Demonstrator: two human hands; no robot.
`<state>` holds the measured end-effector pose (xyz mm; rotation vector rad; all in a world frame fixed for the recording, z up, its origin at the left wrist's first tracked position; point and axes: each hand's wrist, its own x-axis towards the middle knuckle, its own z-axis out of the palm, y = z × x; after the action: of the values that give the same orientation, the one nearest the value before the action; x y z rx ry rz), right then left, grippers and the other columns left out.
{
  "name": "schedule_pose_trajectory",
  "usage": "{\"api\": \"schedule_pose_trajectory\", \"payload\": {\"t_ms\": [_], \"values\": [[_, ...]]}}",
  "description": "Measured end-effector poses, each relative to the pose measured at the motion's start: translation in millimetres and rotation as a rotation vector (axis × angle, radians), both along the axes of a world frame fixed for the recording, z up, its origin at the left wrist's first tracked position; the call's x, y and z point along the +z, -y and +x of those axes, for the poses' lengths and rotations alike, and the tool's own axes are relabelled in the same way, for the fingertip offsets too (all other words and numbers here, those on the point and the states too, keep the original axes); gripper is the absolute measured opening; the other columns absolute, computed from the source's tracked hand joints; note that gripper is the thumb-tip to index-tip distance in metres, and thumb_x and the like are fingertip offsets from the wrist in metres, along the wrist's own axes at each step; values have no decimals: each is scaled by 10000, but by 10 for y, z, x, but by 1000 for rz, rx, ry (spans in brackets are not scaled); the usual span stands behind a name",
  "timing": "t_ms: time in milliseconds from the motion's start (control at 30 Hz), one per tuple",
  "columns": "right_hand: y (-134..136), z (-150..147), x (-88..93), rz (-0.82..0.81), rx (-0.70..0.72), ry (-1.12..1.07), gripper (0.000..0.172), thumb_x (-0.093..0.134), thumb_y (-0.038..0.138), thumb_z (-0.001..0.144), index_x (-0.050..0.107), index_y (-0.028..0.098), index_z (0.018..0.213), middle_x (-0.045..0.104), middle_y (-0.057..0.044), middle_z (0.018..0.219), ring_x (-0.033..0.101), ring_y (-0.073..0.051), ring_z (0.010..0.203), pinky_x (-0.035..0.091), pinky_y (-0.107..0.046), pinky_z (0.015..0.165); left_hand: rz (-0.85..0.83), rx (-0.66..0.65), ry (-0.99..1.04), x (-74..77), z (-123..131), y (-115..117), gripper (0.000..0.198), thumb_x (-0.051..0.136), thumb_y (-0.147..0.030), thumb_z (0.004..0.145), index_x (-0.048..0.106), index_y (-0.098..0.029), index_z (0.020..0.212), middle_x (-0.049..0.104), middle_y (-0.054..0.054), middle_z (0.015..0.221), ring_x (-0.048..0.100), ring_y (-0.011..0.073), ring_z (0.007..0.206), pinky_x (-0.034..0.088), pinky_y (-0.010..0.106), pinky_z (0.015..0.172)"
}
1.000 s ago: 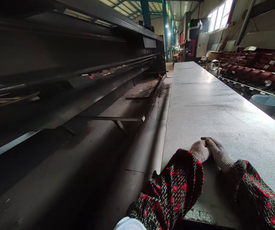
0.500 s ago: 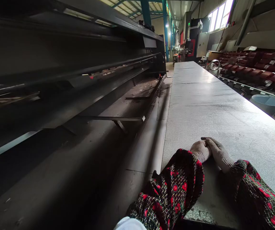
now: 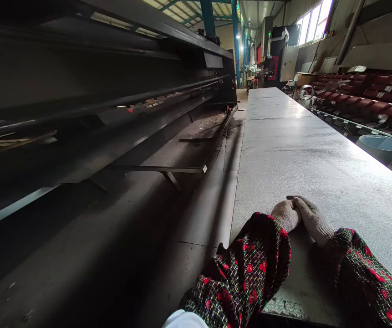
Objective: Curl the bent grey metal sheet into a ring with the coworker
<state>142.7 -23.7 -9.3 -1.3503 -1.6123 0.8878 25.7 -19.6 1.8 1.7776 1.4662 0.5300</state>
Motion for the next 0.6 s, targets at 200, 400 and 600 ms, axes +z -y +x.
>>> {"api": "schedule_pose_trajectory", "payload": {"t_ms": [200,400,600], "values": [[-6,4,-3,4,6,-2,411,381,447,860,618,249,1131,649,-33,1105,558,-208,1055,388,-354,979,6,2,-4,-11,2,5,362,400,-401,826,661,-236,1015,691,53,885,615,180,802,457,243,687],[-4,6,-2,4,6,0,406,378,445,864,618,254,1130,638,-25,1135,561,-204,1056,390,-349,976,0,12,7,-27,3,6,351,422,-395,812,654,-279,1048,690,34,880,614,185,785,454,250,655],[-3,3,-13,6,-2,6,406,374,449,864,619,263,1129,646,-13,1126,569,-199,1054,403,-340,964,-9,9,12,-11,-1,6,360,420,-399,816,653,-273,1060,690,36,903,613,180,800,457,249,680]]}}
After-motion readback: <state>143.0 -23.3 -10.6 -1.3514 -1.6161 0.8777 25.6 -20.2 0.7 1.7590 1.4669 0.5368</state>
